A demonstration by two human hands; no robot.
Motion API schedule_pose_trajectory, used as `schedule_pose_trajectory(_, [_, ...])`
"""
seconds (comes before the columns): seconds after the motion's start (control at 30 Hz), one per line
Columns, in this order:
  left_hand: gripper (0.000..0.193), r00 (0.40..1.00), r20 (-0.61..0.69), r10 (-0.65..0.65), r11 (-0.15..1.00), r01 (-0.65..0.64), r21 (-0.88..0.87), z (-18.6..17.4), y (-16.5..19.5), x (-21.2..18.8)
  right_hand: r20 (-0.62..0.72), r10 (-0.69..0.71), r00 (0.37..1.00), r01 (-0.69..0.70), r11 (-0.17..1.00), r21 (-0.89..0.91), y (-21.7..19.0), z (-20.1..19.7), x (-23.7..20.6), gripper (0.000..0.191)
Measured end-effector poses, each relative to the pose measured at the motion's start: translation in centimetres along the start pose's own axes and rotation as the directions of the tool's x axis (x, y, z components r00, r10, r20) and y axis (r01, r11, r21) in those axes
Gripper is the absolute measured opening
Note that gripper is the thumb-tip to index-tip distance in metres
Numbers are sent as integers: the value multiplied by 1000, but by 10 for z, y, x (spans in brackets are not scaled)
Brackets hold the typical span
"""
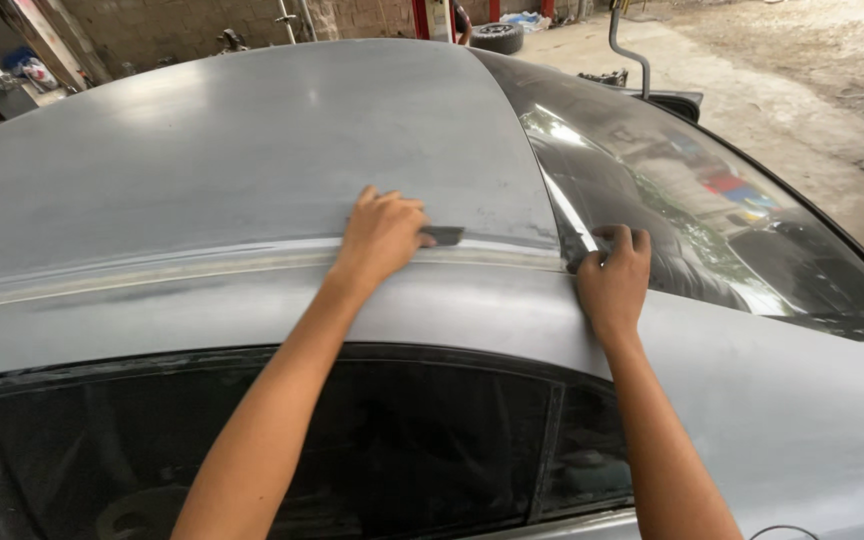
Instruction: The person sands the roof of a silver car using a sanding block, moving back and forth along the roofline and edges. The person uses both hands to hold the block and guide it along the surface.
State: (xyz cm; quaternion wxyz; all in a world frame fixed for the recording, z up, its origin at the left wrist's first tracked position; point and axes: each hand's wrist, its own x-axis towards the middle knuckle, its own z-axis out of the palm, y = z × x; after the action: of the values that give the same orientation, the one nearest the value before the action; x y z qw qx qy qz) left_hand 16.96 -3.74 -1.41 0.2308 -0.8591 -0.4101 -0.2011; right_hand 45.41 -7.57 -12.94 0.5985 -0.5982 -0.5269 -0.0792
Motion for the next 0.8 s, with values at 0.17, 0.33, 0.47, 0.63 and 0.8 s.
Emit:
schedule_pose_trajectory(0.17, [18, 982, -151, 113, 993, -109, 36, 6, 9, 3, -30, -105, 994, 103, 992, -76, -11, -6, -2, 29])
schedule_pose_trajectory(0.33, [13, 968, -215, 127, 991, -134, -17, 43, 20, 10, 153, -500, 852, 515, 854, -73, -67, -24, -3, 48])
schedule_pose_trajectory(0.47, [10, 950, -265, 164, 985, -145, 88, 41, 11, 7, 411, -589, 696, 589, 795, 142, -126, -10, 8, 62])
schedule_pose_trajectory(0.63, [31, 948, -260, 181, 967, -220, -127, -11, 7, -16, 551, -491, 675, 618, 784, -59, -144, 10, 25, 32])
schedule_pose_trajectory(0.8, [34, 887, -452, -93, 977, -6, -213, -50, -57, -118, 495, -552, 671, 647, 762, -28, -143, 16, 19, 27])
